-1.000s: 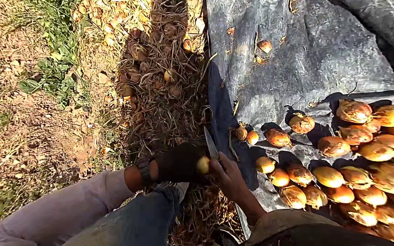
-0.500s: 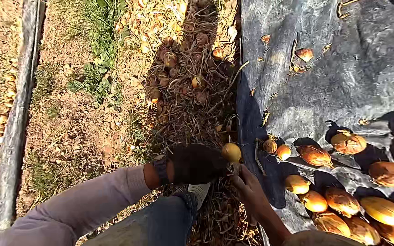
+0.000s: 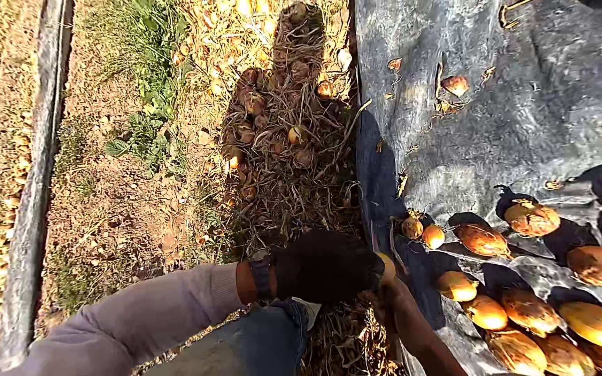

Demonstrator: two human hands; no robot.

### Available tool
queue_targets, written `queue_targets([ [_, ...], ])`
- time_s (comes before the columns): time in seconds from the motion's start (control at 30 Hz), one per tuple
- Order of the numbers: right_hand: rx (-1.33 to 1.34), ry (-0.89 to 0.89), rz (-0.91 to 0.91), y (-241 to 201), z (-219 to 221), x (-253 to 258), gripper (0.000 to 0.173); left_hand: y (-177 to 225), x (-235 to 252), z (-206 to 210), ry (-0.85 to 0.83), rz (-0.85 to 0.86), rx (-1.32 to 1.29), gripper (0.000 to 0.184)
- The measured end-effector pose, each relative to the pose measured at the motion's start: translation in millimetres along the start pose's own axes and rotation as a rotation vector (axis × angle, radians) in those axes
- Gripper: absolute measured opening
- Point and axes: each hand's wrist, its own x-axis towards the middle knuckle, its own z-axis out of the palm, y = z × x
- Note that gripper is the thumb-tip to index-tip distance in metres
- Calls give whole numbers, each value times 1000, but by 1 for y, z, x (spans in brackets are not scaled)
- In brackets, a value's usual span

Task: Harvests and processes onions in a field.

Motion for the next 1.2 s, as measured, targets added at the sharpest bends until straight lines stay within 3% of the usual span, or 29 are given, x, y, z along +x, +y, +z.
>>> queue_targets([
  [0.1,65,-50,-24,12,19,-10,70,11,-4,9,-120,-40,-2,31],
  [0.2,52,80,-102,7,39,-13,61,5,-15,29,-351,-43,44,37],
  [0.3,-186,110,-265,1,42,-10,55,-19,-24,32,-323,-163,22,37],
  [0.4,-67,271,-376,-15,27,-7,41,-96,-28,25,-158,-489,170,39],
  [0.5,85,469,-460,-59,-2,-8,55,-204,-50,22,-60,-935,244,32],
  [0.57,41,464,-524,-72,-11,-14,54,-260,-76,30,-64,-1120,225,54],
  [0.63,-28,372,-501,-69,-7,-18,48,-289,-95,40,-93,-1197,152,78],
  [0.73,-97,295,-353,-47,4,-24,45,-284,-100,52,-19,-1280,3,77],
  [0.83,-66,334,-257,-27,7,-26,41,-287,-98,60,81,-1270,-64,80],
  [0.97,-95,344,-172,-11,8,-24,39,-296,-99,76,43,-1025,-44,80],
  [1.03,-175,309,-144,-8,14,-19,45,-305,-114,102,146,-847,122,74],
  [1.07,-227,286,-140,-8,19,-16,46,-290,-110,96,151,-845,149,67],
  [1.1,-280,259,-132,-10,23,-14,46,-251,-91,72,38,-943,95,59],
  [1.13,-327,238,-117,-13,28,-12,47,-202,-61,32,-200,-1119,-116,55],
  [1.2,-390,223,-57,-21,33,-8,50,-154,-45,29,44,-980,-316,50],
])
